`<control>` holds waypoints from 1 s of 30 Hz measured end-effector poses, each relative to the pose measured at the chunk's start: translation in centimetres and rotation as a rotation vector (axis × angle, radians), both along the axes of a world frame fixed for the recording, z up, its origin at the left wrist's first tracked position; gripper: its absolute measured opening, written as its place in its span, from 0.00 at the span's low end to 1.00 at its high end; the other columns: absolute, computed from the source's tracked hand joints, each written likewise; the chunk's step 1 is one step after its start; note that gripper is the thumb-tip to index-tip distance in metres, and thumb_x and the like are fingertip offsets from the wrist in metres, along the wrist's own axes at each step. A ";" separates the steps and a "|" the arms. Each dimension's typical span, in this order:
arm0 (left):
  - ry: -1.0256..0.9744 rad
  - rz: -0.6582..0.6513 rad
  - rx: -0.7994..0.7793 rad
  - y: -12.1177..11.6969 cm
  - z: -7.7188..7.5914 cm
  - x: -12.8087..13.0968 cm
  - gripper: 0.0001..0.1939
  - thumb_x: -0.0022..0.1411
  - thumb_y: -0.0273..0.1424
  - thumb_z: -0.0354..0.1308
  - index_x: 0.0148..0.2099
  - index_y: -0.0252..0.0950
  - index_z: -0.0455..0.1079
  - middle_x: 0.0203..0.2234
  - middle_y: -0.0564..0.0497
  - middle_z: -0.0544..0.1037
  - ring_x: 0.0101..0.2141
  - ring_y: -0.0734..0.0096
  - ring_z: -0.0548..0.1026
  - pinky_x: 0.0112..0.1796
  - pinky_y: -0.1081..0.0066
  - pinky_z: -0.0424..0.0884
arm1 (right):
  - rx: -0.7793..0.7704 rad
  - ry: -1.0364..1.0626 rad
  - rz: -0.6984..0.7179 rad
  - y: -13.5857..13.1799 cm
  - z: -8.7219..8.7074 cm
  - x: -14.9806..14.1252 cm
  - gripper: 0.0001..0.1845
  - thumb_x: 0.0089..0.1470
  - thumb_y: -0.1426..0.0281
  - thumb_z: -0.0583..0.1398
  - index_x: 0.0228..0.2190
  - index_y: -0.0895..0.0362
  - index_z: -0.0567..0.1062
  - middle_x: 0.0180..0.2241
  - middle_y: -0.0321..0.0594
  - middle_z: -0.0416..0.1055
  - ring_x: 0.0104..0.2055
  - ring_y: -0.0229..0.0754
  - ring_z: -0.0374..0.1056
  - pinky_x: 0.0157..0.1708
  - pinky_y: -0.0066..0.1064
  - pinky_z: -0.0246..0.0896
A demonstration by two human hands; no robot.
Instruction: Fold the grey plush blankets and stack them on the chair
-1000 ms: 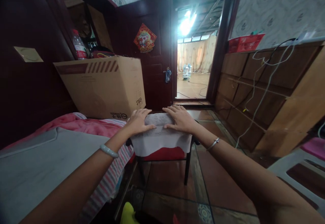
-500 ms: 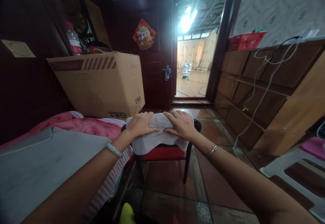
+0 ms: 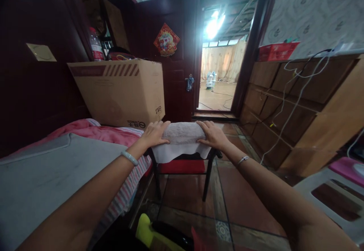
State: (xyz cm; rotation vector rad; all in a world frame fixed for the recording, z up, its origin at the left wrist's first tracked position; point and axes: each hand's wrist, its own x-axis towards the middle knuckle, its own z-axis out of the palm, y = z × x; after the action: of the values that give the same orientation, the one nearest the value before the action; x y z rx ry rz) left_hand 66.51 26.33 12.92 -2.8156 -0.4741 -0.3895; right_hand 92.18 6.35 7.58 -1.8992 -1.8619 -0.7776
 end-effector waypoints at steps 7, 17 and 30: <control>-0.115 0.159 -0.100 2.3 -3.8 -8.2 0.55 0.56 0.36 0.69 0.76 0.38 0.40 0.72 0.32 0.49 0.69 0.44 0.55 0.63 0.51 0.59 | -0.096 -0.034 -0.071 -1.1 1.1 -0.5 0.50 0.55 0.46 0.61 0.69 0.57 0.55 0.60 0.57 0.66 0.59 0.63 0.62 0.56 0.53 0.57; -0.110 0.427 -0.313 1.2 -10.7 -24.4 0.40 0.61 0.32 0.59 0.73 0.36 0.50 0.71 0.36 0.56 0.68 0.50 0.58 0.64 0.53 0.60 | -0.004 -0.023 0.224 0.8 2.4 -11.8 0.33 0.65 0.59 0.56 0.67 0.55 0.60 0.65 0.53 0.61 0.65 0.59 0.56 0.62 0.55 0.54; -0.120 1.242 -0.282 -9.8 -12.7 -50.2 0.32 0.69 0.37 0.47 0.71 0.27 0.56 0.70 0.30 0.57 0.69 0.48 0.57 0.65 0.50 0.57 | -0.369 0.252 0.823 9.4 -11.0 -30.5 0.32 0.58 0.72 0.57 0.64 0.50 0.66 0.62 0.50 0.67 0.61 0.53 0.67 0.58 0.51 0.67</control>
State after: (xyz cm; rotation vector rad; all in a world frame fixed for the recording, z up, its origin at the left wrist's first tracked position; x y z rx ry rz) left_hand 16.33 16.48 0.22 -2.1151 -2.1899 -0.1988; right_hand 61.71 15.73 -3.41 -1.1132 -2.4245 0.0726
